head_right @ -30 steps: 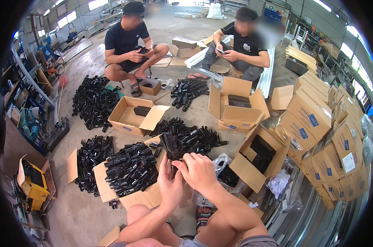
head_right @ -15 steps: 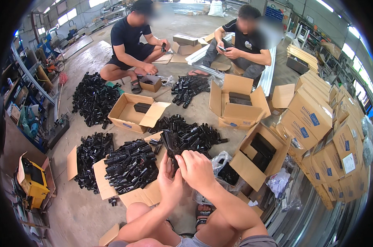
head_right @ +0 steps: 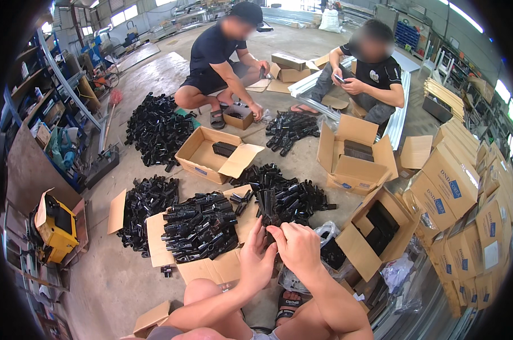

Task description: The person handles black plastic or metal components, examining them before placing them into cardboard boxes while sitting on the floor of a warehouse.

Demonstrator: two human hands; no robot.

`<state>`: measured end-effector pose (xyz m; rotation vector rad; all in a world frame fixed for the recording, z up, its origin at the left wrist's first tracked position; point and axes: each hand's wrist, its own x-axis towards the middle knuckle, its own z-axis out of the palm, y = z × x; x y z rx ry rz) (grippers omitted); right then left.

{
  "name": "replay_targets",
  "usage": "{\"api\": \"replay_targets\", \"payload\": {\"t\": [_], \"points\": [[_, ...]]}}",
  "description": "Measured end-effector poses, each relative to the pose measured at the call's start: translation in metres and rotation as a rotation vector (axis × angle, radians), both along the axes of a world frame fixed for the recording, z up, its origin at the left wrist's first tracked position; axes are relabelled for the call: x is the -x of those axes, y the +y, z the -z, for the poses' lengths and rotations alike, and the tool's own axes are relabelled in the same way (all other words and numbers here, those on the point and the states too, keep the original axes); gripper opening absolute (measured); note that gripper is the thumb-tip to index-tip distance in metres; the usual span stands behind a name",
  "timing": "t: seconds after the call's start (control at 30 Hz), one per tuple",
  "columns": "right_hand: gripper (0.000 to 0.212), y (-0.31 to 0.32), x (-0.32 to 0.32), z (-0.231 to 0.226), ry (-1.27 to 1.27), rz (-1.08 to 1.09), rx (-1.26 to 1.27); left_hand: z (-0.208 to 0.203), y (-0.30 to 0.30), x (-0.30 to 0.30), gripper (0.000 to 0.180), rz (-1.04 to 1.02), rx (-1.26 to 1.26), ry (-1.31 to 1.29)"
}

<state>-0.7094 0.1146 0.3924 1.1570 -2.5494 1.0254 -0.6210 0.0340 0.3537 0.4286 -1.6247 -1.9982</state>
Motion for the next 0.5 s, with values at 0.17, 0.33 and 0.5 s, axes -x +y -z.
{"api": "replay_targets", "payload": {"t": [0.17,0.33,0.5], "points": [[0.031,0.003,0.003,0.001,-0.08,0.047,0.13,-0.003,0.002,0.002,0.07,-0.004,0.003,0.012],[0.032,-0.001,0.005,0.007,-0.452,0.018,0.387,-0.004,0.003,-0.001,0.068,0.071,0.096,-0.027],[0.029,0.008,0.015,0.018,-0.737,-0.04,0.516,-0.017,0.001,-0.002,0.067,0.128,0.123,-0.102]]}}
